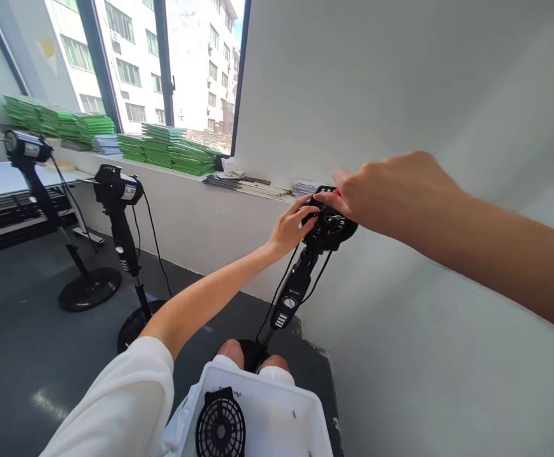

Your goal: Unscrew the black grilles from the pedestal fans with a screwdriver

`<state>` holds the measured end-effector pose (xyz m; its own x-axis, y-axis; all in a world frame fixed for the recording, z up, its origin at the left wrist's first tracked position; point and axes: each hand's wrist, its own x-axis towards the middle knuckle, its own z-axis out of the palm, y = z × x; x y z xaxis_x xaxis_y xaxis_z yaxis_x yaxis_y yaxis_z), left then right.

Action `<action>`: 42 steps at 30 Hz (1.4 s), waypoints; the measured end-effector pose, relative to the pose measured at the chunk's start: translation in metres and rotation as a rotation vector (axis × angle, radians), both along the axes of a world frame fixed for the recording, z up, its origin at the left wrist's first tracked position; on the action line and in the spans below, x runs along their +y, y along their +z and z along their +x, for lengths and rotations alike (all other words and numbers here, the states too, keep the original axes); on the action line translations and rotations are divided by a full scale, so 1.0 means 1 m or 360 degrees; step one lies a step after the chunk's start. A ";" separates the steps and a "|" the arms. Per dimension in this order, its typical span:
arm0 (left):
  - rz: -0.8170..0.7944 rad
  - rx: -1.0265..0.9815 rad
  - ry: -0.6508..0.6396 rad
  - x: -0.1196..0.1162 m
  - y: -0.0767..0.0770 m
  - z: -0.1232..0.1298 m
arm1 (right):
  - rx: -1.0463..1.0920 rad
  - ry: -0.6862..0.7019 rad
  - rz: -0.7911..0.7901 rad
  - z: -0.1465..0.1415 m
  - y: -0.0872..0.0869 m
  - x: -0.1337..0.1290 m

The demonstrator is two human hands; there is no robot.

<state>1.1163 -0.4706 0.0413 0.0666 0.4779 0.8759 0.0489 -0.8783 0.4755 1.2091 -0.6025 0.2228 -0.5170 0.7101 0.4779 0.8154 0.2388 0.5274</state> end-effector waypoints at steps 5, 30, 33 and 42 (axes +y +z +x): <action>0.0087 0.0067 0.0092 0.008 0.000 0.005 | -0.0303 -0.0538 -0.0379 -0.017 0.014 -0.021; 0.0035 0.0060 0.0064 0.006 -0.006 0.006 | -0.0347 -0.0604 -0.0414 -0.020 0.012 -0.026; 0.0041 0.0056 0.0047 0.003 -0.008 0.004 | -0.0373 -0.0600 -0.0394 -0.018 0.013 -0.026; 0.0062 0.0083 0.0121 0.008 -0.008 0.008 | -0.0414 -0.0648 -0.0415 -0.023 0.017 -0.032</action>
<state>1.1248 -0.4622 0.0329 0.0772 0.4492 0.8901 0.1401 -0.8888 0.4364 1.1859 -0.6340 0.2400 -0.2534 0.9553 0.1524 0.7198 0.0809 0.6894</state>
